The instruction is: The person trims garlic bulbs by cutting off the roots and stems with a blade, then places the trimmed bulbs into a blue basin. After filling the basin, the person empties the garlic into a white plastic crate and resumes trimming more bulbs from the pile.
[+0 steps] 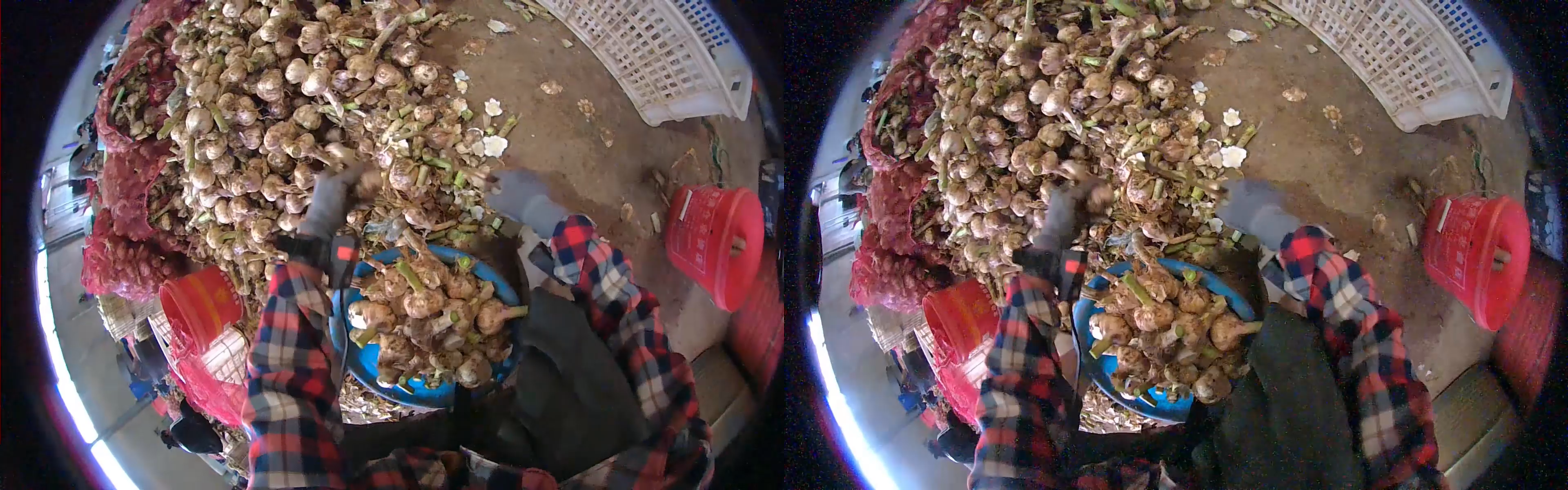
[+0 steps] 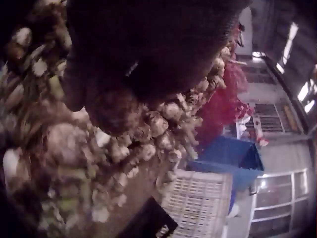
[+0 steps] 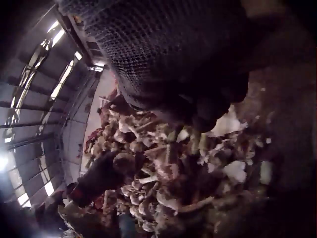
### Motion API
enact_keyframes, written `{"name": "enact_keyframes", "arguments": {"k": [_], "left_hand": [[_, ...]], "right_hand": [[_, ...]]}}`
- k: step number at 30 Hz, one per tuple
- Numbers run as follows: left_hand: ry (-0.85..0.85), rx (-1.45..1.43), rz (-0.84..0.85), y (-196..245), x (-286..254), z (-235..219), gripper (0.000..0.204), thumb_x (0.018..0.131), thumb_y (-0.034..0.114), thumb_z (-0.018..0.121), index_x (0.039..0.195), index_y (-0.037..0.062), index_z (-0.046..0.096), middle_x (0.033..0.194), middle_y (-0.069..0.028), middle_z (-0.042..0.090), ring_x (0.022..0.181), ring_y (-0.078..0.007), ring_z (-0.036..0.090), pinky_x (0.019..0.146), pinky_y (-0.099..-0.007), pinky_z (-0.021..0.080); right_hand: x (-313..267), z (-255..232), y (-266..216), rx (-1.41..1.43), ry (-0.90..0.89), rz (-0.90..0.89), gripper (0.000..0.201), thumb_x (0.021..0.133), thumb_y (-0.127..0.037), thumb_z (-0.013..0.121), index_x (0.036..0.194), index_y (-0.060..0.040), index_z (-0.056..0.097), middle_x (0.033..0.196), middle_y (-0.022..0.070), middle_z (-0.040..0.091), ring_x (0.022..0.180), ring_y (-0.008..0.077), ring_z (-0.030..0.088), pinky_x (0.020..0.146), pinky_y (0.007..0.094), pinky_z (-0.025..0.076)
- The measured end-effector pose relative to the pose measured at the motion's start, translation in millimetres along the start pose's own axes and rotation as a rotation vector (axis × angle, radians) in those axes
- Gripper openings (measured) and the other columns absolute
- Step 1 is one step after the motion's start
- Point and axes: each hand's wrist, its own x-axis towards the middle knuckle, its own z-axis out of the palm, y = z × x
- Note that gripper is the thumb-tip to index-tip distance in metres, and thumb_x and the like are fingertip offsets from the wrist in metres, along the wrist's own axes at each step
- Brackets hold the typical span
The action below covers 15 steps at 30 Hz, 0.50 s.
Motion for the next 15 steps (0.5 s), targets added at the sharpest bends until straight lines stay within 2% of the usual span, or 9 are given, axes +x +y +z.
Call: {"name": "enact_keyframes", "arguments": {"k": [2, 3, 5, 8, 10, 12, 13, 14, 15], "left_hand": [[-0.116, 0.616, 0.420, -7, -8, 7, 0.030, 0.068, 0.012, 0.061, 0.096, 0.0050, 0.055, 0.076, -0.0105, 0.060, 0.065, -0.0170, 0.056, 0.061, -0.0246, 0.044], [-0.118, 0.622, 0.420, 2, -13, 18, 0.030, 0.068, 0.012, 0.061, 0.096, 0.0050, 0.055, 0.076, -0.0105, 0.060, 0.065, -0.0170, 0.056, 0.061, -0.0246, 0.044], [-0.084, -0.069, -0.320, 28, -25, 44, 0.020, 0.071, 0.009, 0.057, 0.089, -0.0001, 0.057, 0.074, -0.0070, 0.060, 0.064, -0.0119, 0.055, 0.060, -0.0222, 0.043], [-0.035, 0.022, -0.312, 41, -37, 47, 0.018, 0.072, 0.010, 0.056, 0.085, -0.0025, 0.058, 0.072, -0.0026, 0.059, 0.062, -0.0090, 0.053, 0.059, -0.0209, 0.042], [-0.027, 0.099, -0.303, 43, -41, 40, 0.018, 0.072, 0.010, 0.056, 0.086, -0.0013, 0.057, 0.070, -0.0021, 0.058, 0.062, -0.0092, 0.052, 0.058, -0.0205, 0.042], [0.105, -0.029, 0.105, 25, -45, 36, 0.015, 0.071, 0.010, 0.056, 0.082, -0.0007, 0.055, 0.072, -0.0017, 0.056, 0.068, -0.0083, 0.053, 0.057, -0.0210, 0.041], [0.215, -0.034, 0.071, 6, -43, 34, 0.016, 0.072, 0.016, 0.055, 0.080, 0.0017, 0.052, 0.074, -0.0028, 0.054, 0.072, -0.0105, 0.053, 0.057, -0.0209, 0.041], [0.334, -0.464, -0.156, -36, -37, 33, 0.021, 0.072, 0.024, 0.053, 0.081, 0.0051, 0.051, 0.074, -0.0041, 0.053, 0.068, -0.0148, 0.052, 0.056, -0.0220, 0.042], [0.271, -0.731, -0.193, -10, -40, 42, 0.021, 0.073, 0.025, 0.052, 0.082, 0.0056, 0.051, 0.073, -0.0046, 0.053, 0.066, -0.0162, 0.053, 0.056, -0.0235, 0.043]], "right_hand": [[-10, -11, -32, -0.018, 0.002, -0.063, 0.044, 0.067, -0.035, 0.047, 0.104, -0.0121, 0.050, 0.096, 0.0164, 0.053, 0.091, 0.0293, 0.050, 0.082, 0.0354, 0.038], [-16, -16, -48, -0.004, -0.009, -0.150, 0.043, 0.068, -0.035, 0.046, 0.104, -0.0112, 0.050, 0.096, 0.0161, 0.054, 0.091, 0.0292, 0.050, 0.081, 0.0356, 0.038], [-18, -17, -54, 0.010, -0.020, -0.235, 0.043, 0.068, -0.034, 0.045, 0.104, -0.0104, 0.050, 0.095, 0.0159, 0.054, 0.091, 0.0291, 0.050, 0.081, 0.0357, 0.038], [1, 3, -31, -0.014, -0.049, -0.285, 0.042, 0.068, -0.031, 0.046, 0.104, -0.0092, 0.049, 0.097, 0.0156, 0.053, 0.092, 0.0290, 0.050, 0.082, 0.0354, 0.038], [26, 25, 21, -0.166, -0.161, -0.004, 0.041, 0.066, -0.027, 0.047, 0.103, -0.0087, 0.049, 0.097, 0.0156, 0.053, 0.092, 0.0295, 0.050, 0.082, 0.0349, 0.038], [25, 30, 45, -0.079, -0.072, 0.053, 0.040, 0.066, -0.026, 0.048, 0.102, -0.0088, 0.050, 0.097, 0.0157, 0.053, 0.092, 0.0293, 0.050, 0.081, 0.0352, 0.038], [22, 37, 53, 0.010, 0.013, 0.118, 0.040, 0.066, -0.026, 0.049, 0.101, -0.0090, 0.050, 0.097, 0.0158, 0.053, 0.092, 0.0290, 0.050, 0.081, 0.0354, 0.038], [13, 33, 44, 0.010, 0.011, 0.123, 0.040, 0.066, -0.026, 0.049, 0.101, -0.0090, 0.050, 0.097, 0.0158, 0.053, 0.092, 0.0290, 0.050, 0.081, 0.0354, 0.038], [0, 20, 20, -0.024, 0.027, 0.055, 0.038, 0.066, -0.026, 0.050, 0.100, -0.0088, 0.050, 0.095, 0.0145, 0.054, 0.091, 0.0281, 0.050, 0.080, 0.0361, 0.038]]}}
